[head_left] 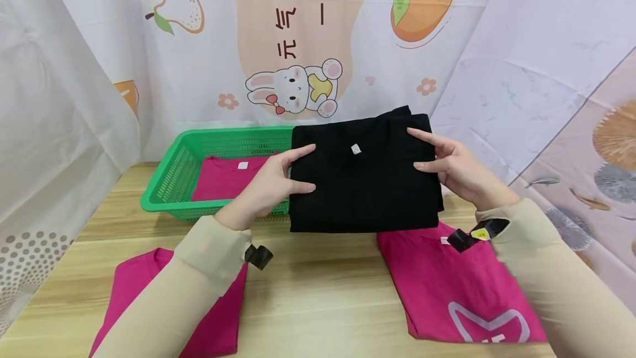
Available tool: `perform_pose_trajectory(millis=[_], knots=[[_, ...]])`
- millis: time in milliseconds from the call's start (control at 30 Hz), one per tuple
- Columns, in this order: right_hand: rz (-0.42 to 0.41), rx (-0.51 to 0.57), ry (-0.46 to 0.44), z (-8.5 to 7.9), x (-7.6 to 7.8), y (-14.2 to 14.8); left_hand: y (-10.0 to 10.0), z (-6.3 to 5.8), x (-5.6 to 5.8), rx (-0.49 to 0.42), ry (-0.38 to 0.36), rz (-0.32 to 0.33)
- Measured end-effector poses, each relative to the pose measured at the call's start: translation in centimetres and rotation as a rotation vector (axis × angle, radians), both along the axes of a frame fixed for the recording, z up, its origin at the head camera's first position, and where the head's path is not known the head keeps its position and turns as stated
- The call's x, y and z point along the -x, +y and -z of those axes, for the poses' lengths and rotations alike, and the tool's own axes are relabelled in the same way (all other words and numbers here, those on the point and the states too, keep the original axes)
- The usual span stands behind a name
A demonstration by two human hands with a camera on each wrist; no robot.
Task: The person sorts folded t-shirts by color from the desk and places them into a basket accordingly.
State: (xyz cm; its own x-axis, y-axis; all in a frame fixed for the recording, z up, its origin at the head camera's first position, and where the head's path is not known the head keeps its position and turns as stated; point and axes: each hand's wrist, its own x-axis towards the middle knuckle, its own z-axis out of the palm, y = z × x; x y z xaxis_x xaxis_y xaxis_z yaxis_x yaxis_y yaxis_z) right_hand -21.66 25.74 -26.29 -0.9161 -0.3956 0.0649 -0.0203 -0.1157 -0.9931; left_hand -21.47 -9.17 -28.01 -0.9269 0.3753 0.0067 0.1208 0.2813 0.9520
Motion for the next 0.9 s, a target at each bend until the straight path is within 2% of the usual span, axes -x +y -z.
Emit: perform_pose_trajectory(millis=[67, 233, 300, 367, 467, 533, 633, 700, 833, 900], knots=[[0.009, 0.007, -0.018, -0.2, 0.4, 0.2, 0.2, 0.0, 0.5, 0.005, 0.014, -0.01], [0.123, -0.09, -0.015, -1.0, 1.4, 0.3, 0.7, -0.4, 1.6, 0.022, 0.036, -0.043], [0.157, -0.079, -0.023, -1.2, 1.6, 0.4, 1.0, -0.5, 2.2, 0.032, 0.049, -0.062], [0.158, -0.018, -0.033, -1.4, 1.9, 0.7, 1.3, -0.6, 2.6, 0.035, 0.068, -0.089], [0.182, 0.037, -0.029, -1.4, 2.3, 0.9, 1.8, -0.7, 3.3, 0.043, 0.1, -0.151], [0.221, 0.03, -0.017, -1.4, 2.6, 0.8, 2.1, -0.6, 3.6, 0.033, 0.117, -0.195], [0.29, -0.001, 0.0, -1.3, 3.3, 0.8, 2.6, -0.3, 4.1, 0.017, 0.146, -0.244], [0.33, 0.026, -0.002, -1.1, 3.8, 0.7, 3.0, 0.0, 4.5, 0.003, 0.159, -0.263], [0.417, 0.043, 0.011, -0.5, 4.8, 0.5, 3.7, 0.9, 4.9, 0.009, 0.183, -0.275], [0.467, 0.009, 0.011, -0.1, 5.3, 0.4, 4.0, 1.4, 5.1, 0.032, 0.194, -0.274]])
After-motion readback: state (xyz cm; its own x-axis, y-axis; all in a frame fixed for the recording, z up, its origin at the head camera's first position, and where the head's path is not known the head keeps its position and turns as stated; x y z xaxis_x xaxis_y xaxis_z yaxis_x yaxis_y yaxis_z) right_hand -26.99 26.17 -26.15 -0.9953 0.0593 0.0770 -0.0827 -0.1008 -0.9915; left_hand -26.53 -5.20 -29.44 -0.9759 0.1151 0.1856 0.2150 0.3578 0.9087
